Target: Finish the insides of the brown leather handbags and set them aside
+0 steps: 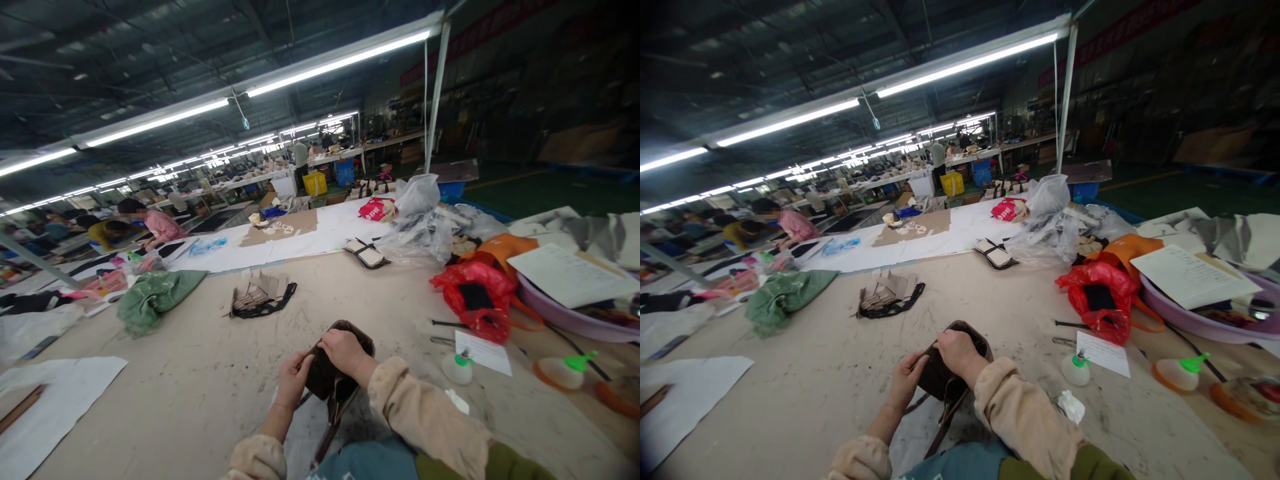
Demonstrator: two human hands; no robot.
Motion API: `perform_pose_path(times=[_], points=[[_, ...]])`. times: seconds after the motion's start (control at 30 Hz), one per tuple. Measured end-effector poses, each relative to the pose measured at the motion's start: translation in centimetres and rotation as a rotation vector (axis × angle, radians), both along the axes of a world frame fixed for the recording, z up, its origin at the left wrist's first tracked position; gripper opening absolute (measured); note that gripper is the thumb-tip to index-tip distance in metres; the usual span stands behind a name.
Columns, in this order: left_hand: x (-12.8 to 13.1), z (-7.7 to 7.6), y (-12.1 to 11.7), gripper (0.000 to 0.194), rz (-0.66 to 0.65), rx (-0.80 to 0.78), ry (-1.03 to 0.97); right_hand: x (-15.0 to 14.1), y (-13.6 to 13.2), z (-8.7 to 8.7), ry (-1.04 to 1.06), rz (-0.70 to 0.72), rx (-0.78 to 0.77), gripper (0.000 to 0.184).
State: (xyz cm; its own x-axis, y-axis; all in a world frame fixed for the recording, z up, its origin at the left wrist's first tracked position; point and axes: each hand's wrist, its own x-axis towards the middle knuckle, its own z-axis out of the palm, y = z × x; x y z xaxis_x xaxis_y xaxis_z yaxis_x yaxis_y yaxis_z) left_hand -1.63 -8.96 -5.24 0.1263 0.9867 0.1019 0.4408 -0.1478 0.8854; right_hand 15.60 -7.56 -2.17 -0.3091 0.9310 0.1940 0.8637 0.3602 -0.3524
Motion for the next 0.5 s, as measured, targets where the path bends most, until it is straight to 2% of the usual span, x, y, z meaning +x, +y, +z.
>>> perform_pose_path(times=[0.23,0.4,0.5], points=[[0.4,-0.6,0.4,0.032,0.107,-0.111,-0.072,0.5,0.3,-0.1,0.027,0.008,-0.005,0.027],[0.5,-0.6,0.5,0.032,0.125,-0.118,-0.073,1.7,0.6,-0.1,0.083,0.098,0.057,0.020],[0.5,-0.7,0.6,0.030,0.118,-0.104,-0.059,2.2,0.8,-0.3,0.100,0.087,0.064,0.021]])
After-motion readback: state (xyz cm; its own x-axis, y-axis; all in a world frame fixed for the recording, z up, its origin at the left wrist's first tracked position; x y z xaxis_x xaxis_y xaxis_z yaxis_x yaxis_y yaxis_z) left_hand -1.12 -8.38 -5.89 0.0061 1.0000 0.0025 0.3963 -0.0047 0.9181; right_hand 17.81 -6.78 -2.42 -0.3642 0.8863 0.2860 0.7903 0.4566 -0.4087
